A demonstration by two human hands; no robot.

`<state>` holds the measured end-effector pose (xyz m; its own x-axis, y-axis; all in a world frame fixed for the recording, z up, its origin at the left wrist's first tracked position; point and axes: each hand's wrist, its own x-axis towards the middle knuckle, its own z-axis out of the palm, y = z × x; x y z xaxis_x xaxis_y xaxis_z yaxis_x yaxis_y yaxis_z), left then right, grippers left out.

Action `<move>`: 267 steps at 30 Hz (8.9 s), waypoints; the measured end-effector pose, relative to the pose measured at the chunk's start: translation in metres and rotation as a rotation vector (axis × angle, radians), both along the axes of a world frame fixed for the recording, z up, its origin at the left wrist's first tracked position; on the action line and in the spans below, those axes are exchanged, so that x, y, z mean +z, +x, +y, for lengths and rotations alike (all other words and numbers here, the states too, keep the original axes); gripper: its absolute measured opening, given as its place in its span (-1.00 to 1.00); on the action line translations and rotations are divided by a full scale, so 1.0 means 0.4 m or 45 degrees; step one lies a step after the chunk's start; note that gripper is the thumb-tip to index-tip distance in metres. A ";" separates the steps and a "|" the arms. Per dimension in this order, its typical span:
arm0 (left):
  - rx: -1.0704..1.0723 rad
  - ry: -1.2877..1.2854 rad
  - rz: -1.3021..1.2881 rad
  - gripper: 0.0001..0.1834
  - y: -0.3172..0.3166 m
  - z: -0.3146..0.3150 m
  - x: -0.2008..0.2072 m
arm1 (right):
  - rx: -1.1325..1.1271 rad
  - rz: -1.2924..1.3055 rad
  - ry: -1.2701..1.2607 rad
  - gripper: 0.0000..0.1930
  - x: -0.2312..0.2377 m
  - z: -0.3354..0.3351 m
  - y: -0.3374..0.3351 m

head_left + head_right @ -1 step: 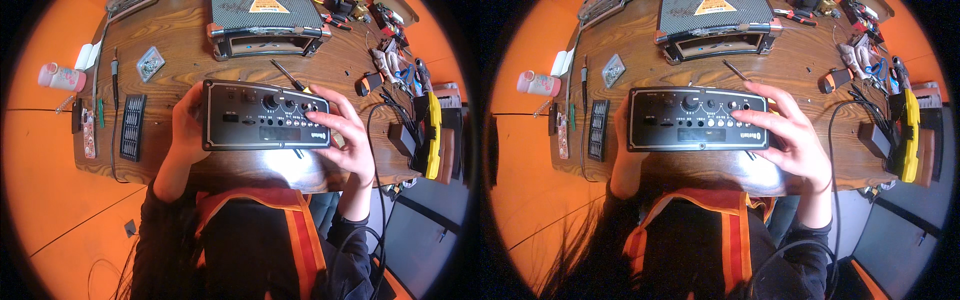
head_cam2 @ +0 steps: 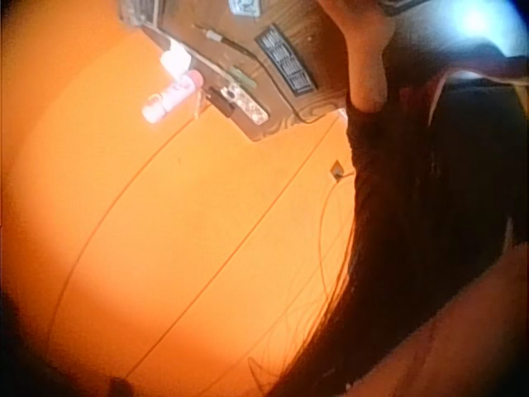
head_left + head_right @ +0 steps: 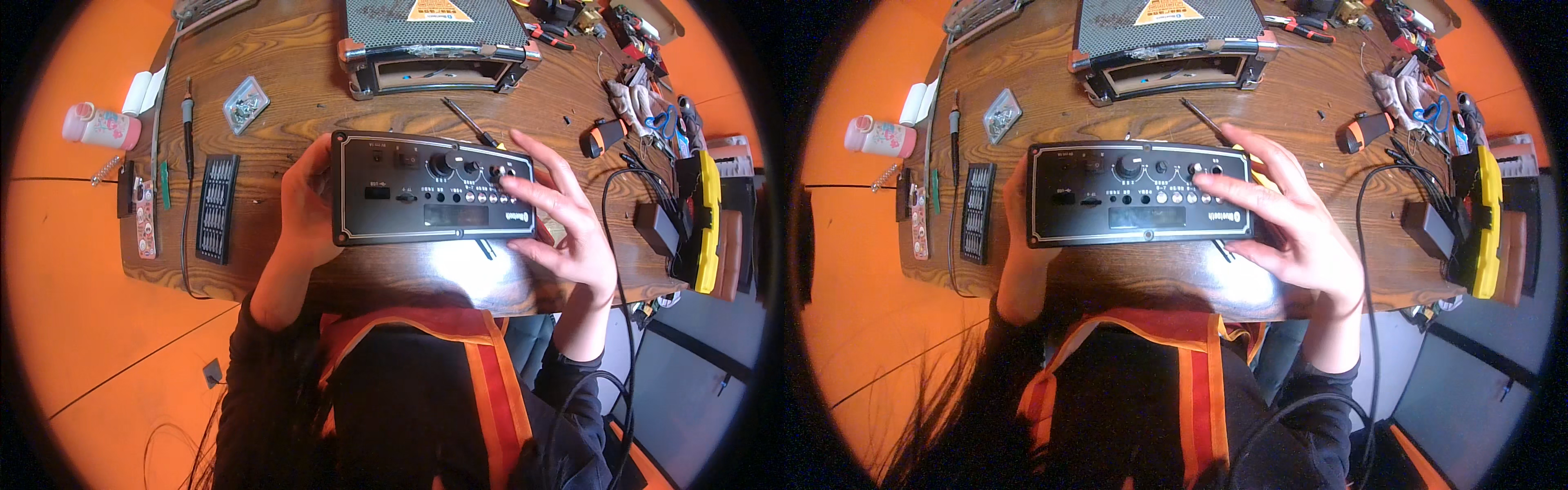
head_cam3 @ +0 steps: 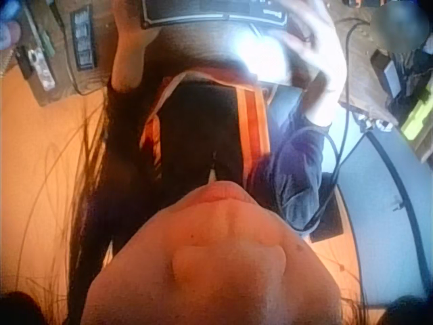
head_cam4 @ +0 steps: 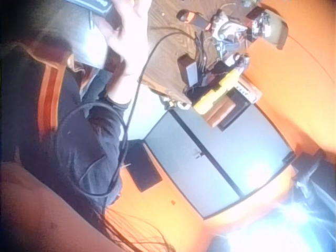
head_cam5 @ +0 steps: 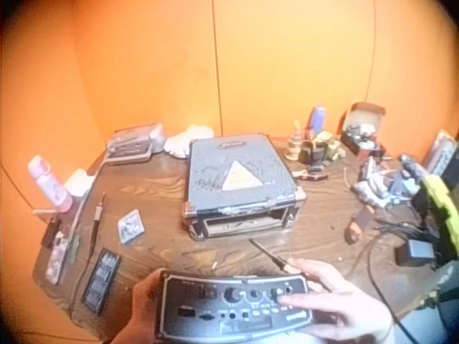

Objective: The person assembles a small black electronic device by inserting screws and tightening them with a yellow-handled screwdriver. They then place the device into a larger black case and secure it with additional screws using a black-handled screwdriver.

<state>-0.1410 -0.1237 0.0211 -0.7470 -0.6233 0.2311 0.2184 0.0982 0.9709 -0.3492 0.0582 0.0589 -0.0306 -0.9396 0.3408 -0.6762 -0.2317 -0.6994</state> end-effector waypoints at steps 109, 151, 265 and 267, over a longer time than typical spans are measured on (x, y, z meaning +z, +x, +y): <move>1.088 -1.661 -0.456 -0.31 -0.195 -0.160 -0.047 | -0.845 0.303 -0.655 -0.14 -0.207 -0.256 -0.195; 0.372 -1.342 -0.477 -0.16 -0.226 -0.199 0.014 | -0.755 -0.081 -0.386 -0.44 -0.192 -0.269 -0.188; 0.587 -1.832 -0.793 -0.87 -0.011 -0.281 -0.048 | -0.770 0.413 0.332 -0.68 -0.094 0.018 0.078; 0.560 -1.770 -0.769 -0.86 -0.017 -0.291 -0.057 | -0.628 0.324 0.494 -0.69 -0.099 0.011 0.118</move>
